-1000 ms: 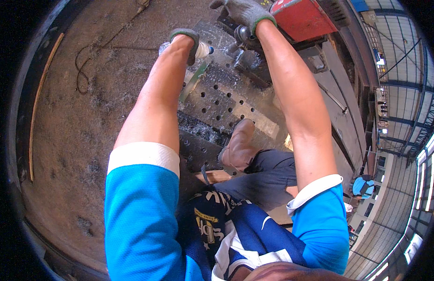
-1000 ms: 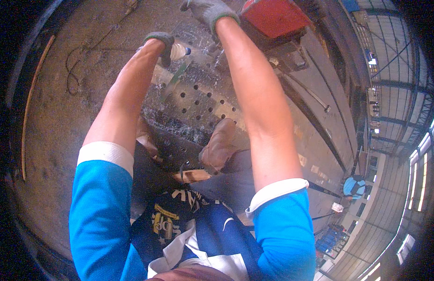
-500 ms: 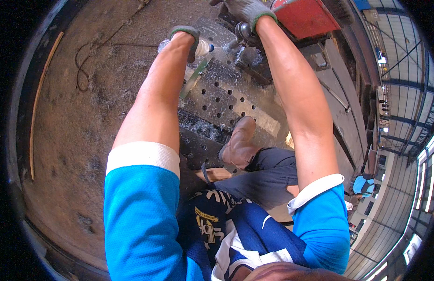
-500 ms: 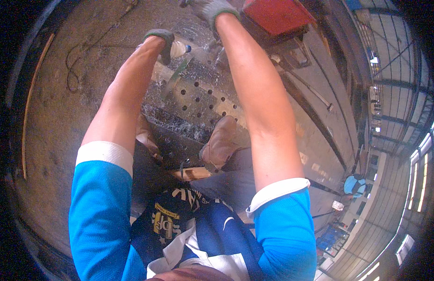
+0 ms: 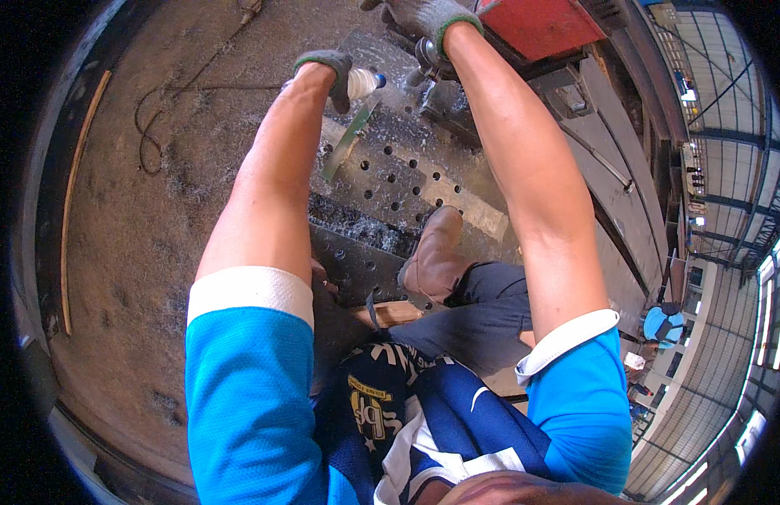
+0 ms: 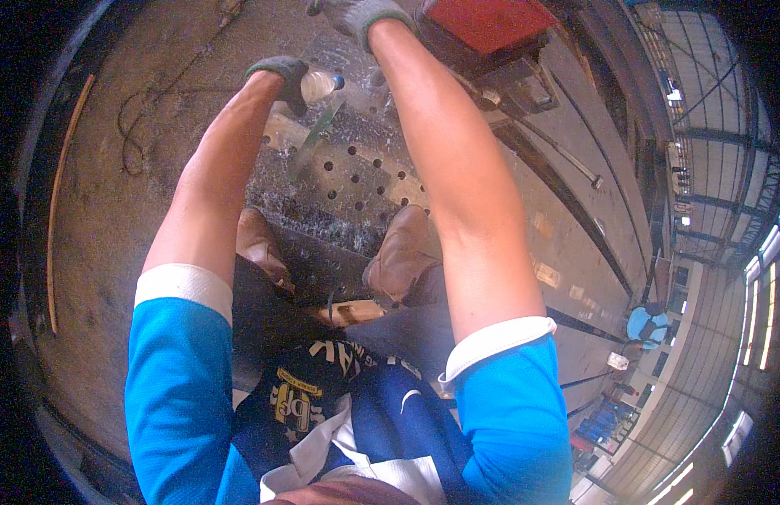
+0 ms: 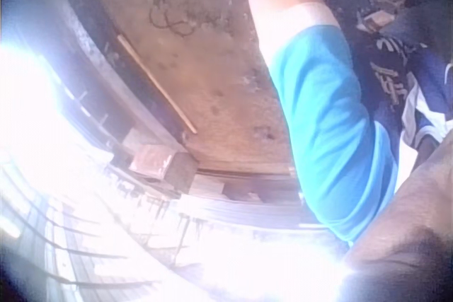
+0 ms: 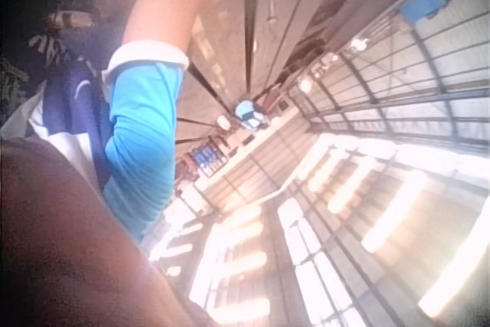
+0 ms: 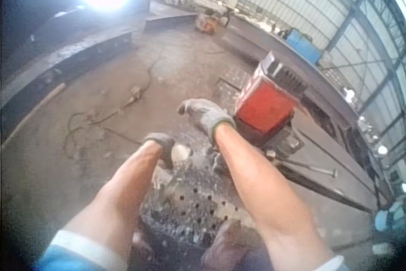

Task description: The person sits on the floor and operates a drill press to drill holes into a metal plate. They apply liquid from a bottle to the drilling area, adjust the plate, and clear metal shavings with a brush.

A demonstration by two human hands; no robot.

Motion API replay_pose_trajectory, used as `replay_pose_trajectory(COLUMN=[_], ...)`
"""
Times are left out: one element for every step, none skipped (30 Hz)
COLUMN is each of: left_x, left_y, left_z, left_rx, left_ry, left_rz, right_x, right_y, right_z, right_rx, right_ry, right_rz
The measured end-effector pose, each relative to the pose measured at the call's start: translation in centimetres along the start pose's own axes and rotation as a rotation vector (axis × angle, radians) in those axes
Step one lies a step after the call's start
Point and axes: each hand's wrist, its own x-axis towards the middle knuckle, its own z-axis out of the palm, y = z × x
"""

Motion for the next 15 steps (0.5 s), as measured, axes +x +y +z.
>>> replay_pose_trajectory(left_x=[-0.1,0.2,0.4,0.6,0.7,1.1,1.4,1.7,1.9,2.0,2.4,2.7,2.8,3.0,3.2], left_y=[-0.1,-0.1,-0.3,-0.3,-0.2,-0.2,-0.1,-0.5,-0.8,-1.2,-1.7,-1.9,-2.1,-1.9,-1.7], left_z=[0.1,0.2,0.3,0.4,0.5,0.5,0.5,0.7,0.9,1.1,1.4,1.5,1.6,1.7,1.7], left_rx=[0.026,0.048,0.052,0.052,0.052,0.053,0.053,0.054,0.058,0.06,0.067,0.075,0.077,0.082,0.087], left_ry=[0.013,0.002,-0.002,-0.004,-0.014,-0.021,-0.029,-0.037,-0.051,-0.064,-0.08,-0.089,-0.102,-0.09,-0.077], left_rz=[-0.007,-0.005,-0.003,-0.002,0.003,0.005,0.007,0.0,-0.009,-0.017,-0.029,-0.037,-0.041,-0.032,-0.024], right_x=[0.0,0.0,-0.1,0.0,0.1,0.1,0.0,0.1,0.1,0.3,0.6,0.6,0.7,0.7,0.8], right_y=[-0.5,-0.5,-0.6,-0.7,-0.4,0.0,0.4,-0.1,-0.6,-1.1,-1.6,-1.8,-1.6,-0.5,0.5], right_z=[-0.2,-0.3,-0.4,-0.4,-0.4,-0.3,-0.2,-0.3,-0.3,-0.4,-0.5,-0.6,-0.3,0.2,0.6], right_rx=[0.005,0.009,0.014,-0.015,-0.045,-0.075,-0.09,-0.104,-0.117,-0.059,0.0,0.057,0.0,-0.06,-0.121], right_ry=[-0.015,-0.028,-0.042,-0.033,-0.025,-0.017,-0.017,-0.016,-0.014,-0.025,-0.036,-0.046,-0.024,0.001,0.025], right_rz=[0.018,0.039,0.06,0.034,0.013,-0.007,-0.005,-0.012,-0.019,0.033,0.085,0.141,0.061,-0.01,-0.083])
